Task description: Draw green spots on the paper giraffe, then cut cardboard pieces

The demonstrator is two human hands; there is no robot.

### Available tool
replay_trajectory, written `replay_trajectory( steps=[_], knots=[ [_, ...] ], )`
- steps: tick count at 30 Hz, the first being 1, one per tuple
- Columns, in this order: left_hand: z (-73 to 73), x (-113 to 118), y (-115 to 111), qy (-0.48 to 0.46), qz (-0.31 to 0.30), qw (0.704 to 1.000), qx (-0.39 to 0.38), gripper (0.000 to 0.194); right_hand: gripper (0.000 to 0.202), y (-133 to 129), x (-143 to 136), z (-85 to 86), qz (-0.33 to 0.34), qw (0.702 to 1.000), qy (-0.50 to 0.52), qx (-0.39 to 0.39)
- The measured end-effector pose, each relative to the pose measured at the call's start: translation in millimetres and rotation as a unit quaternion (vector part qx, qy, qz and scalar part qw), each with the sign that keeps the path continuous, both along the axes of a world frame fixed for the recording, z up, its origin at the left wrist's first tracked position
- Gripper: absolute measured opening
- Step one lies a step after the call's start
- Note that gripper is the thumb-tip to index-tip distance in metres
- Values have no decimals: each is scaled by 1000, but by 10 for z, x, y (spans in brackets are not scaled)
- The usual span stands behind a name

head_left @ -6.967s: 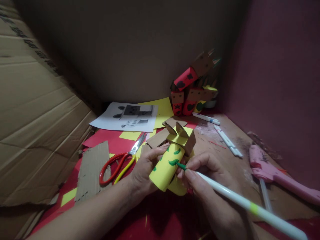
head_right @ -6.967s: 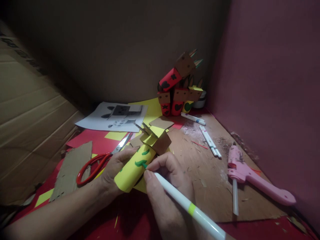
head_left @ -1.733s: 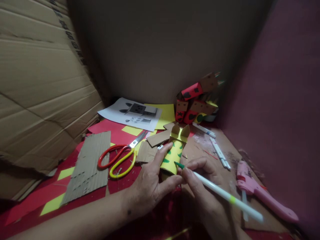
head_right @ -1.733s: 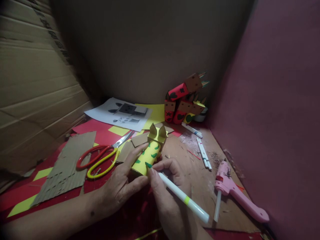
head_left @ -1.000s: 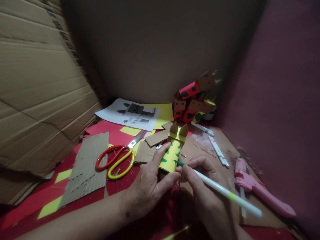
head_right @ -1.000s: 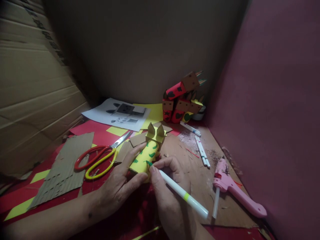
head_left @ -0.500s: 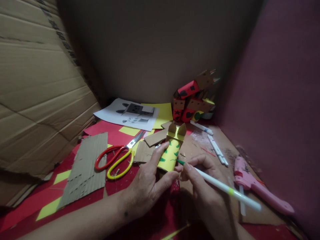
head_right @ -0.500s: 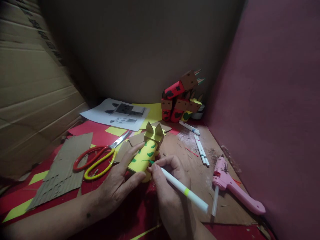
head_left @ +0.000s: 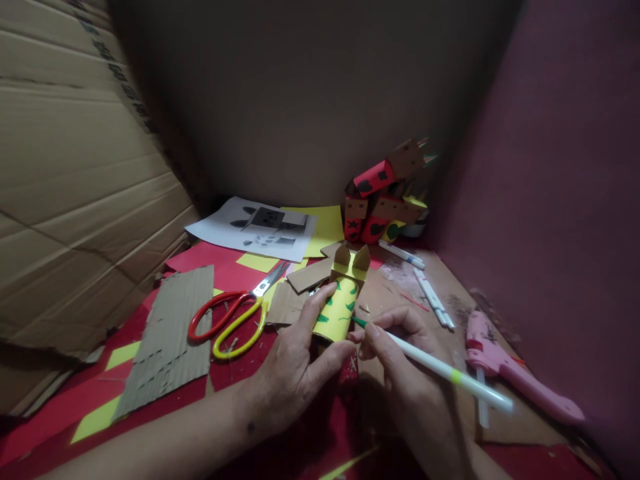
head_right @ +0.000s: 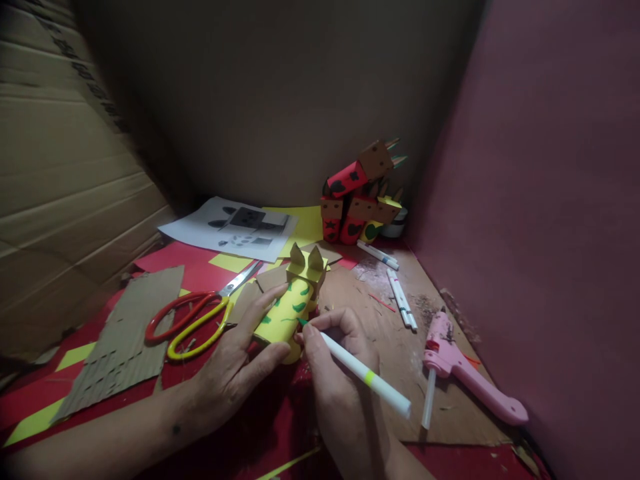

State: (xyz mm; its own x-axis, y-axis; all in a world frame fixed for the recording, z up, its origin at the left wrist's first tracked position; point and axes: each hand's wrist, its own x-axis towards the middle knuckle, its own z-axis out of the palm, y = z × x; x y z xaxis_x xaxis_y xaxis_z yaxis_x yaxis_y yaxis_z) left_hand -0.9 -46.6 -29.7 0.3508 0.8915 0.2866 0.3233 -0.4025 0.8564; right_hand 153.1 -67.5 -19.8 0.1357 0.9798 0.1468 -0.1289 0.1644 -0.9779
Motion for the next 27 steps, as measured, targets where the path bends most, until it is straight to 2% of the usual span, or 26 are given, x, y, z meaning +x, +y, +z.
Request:
replay_trajectory(
  steps=[5,9,16,22,27],
  knots=[
    [1,-12,11,22,13,1000,3,60,14,-19,29,3,-20,998,-37,39],
    [-7,-11,14,12,10,1000,9,60,10,-67,24,17,1,997,-24,76],
    [-16,-2,13,1,0,1000,15,60,12,-116,-20,13,77,996,48,24],
    [-33,-12,14,14,5,1000,17,60,14,-86,-14,-57,92,994,56,7],
    [-36,-10,8,14,4,1000,16,59,13,-81,-11,-29,76,996,40,24]
  ],
)
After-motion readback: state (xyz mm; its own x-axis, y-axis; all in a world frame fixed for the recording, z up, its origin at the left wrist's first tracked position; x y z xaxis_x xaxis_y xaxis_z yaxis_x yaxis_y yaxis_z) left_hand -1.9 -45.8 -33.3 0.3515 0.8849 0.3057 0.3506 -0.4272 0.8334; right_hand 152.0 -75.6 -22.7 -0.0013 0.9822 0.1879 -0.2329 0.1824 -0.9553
